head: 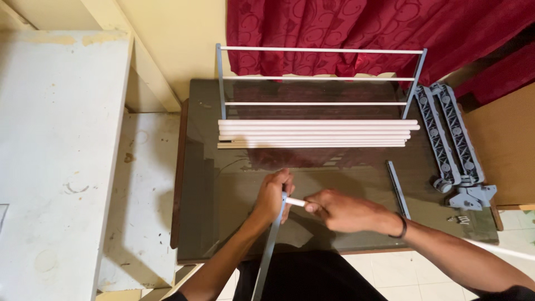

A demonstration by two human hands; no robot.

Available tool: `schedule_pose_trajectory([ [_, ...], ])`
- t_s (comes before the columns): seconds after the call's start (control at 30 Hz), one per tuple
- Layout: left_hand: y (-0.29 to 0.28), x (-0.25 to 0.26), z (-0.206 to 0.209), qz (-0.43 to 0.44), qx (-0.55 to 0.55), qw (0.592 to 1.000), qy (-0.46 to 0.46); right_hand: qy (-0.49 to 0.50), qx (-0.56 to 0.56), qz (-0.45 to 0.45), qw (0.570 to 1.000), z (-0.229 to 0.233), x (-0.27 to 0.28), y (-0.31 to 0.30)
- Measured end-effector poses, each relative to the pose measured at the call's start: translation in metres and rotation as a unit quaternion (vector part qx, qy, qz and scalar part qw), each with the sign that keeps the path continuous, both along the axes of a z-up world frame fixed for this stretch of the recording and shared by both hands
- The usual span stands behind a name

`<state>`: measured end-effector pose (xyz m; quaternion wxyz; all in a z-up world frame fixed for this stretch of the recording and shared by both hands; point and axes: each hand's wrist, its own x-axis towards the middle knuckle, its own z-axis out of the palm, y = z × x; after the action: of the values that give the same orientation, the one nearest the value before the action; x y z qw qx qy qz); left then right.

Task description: The person assembles a metal frame structure on a table by inserting white rods into gray side rails and securing them with a screwdriver. The person repeatedly aligns and fastens the rods to build a ladder-like frame.

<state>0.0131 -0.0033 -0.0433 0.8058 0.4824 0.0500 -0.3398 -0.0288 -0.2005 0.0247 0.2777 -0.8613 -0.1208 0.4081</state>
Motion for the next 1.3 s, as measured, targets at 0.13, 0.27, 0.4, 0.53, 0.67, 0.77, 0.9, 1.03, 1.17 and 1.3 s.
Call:
schedule_pose_trajectory([
  [0.13, 0.01, 0.018, -0.036, 0.019, -0.016, 1.0, -0.008, -0.049, 0.021, 0.073, 0.996, -0.045, 0.032, -0.005],
  [0.27, 0.025, 0.032, -0.075, 0.051, 0.041, 0.998, -0.021, -0.061, 0.095, 0.112, 0.987, -0.096, 0.073, 0.004],
  [0.4, 0.05, 0.037, -0.109, 0.101, 0.073, 0.992, 0.001, -0.056, 0.136, 0.163, 0.976, -0.127, 0.102, 0.031],
  [0.53, 0.086, 0.03, -0.131, 0.154, 0.1, 0.983, -0.018, 0.055, 0.11, 0.124, 0.985, -0.13, 0.112, 0.074],
  [0.67, 0.117, 0.028, -0.141, 0.154, 0.156, 0.975, -0.026, 0.139, 0.111, 0.079, 0.981, -0.125, 0.111, 0.105],
  [0.77, 0.126, 0.03, -0.149, 0.178, 0.19, 0.965, -0.013, 0.149, 0.095, 0.083, 0.981, -0.129, 0.116, 0.119],
  [0.9, 0.125, 0.03, -0.17, 0.159, 0.266, 0.948, -0.073, 0.175, 0.099, 0.028, 0.979, -0.146, 0.126, 0.121],
  [1.03, 0.113, 0.035, -0.211, 0.185, 0.368, 0.901, -0.135, 0.133, 0.068, 0.035, 0.988, -0.166, 0.133, 0.124],
  [1.17, 0.117, 0.048, -0.259, 0.198, 0.356, 0.912, -0.056, 0.052, 0.008, 0.084, 0.995, -0.177, 0.139, 0.123],
  [1.3, 0.159, 0.069, -0.297, 0.18, 0.394, 0.901, -0.034, 0.04, -0.12, 0.067, 0.99, -0.195, 0.139, 0.08],
])
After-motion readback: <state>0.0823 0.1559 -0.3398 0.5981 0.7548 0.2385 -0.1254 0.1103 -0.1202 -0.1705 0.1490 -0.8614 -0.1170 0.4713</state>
